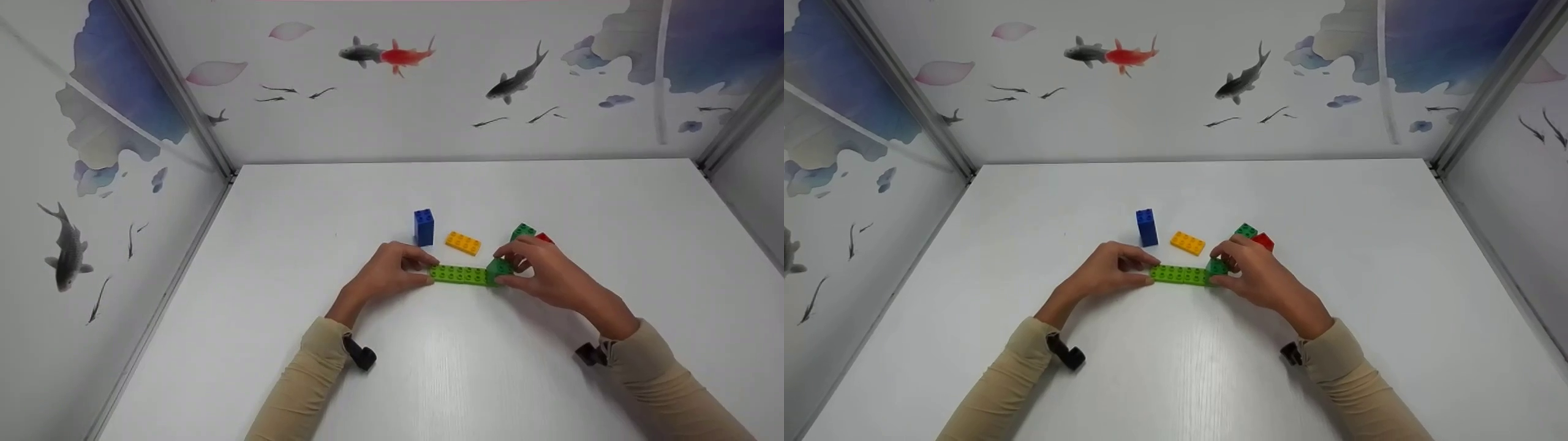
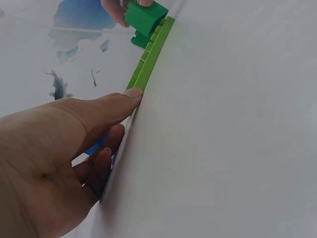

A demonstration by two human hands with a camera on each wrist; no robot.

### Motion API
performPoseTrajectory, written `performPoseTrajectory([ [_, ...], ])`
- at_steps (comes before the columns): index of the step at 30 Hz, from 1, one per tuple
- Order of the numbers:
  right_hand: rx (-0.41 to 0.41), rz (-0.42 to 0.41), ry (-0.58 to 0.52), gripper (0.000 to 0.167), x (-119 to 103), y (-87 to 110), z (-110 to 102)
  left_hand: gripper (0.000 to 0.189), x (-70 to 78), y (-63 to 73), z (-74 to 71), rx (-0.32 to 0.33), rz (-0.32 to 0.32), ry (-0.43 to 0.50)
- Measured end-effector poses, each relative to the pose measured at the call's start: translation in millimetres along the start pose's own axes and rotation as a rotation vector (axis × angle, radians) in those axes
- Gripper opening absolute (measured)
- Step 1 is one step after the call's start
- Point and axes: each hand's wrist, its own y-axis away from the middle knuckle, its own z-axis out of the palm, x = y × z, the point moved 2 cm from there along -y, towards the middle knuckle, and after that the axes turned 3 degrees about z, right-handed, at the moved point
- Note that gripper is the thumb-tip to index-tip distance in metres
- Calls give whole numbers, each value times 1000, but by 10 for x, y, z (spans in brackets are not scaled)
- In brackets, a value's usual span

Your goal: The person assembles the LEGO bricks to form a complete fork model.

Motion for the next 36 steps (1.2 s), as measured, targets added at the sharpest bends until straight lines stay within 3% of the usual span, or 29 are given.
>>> performPoseTrajectory([
  [14, 24, -2, -34, 45, -4, -44, 37, 31, 32, -1, -9, 0, -15, 6],
  [19, 46, 4, -52, 38, -8, -32, 50, 29, 21, -5, -2, 4, 9, 11],
  [28, -24, -22, -24, 39, -52, 11, 36, 29, 6, 5, 18, 2, -8, 43],
  [36, -5, -58, -8, 38, -109, 29, 58, 29, -7, -5, 6, -4, -10, 45],
])
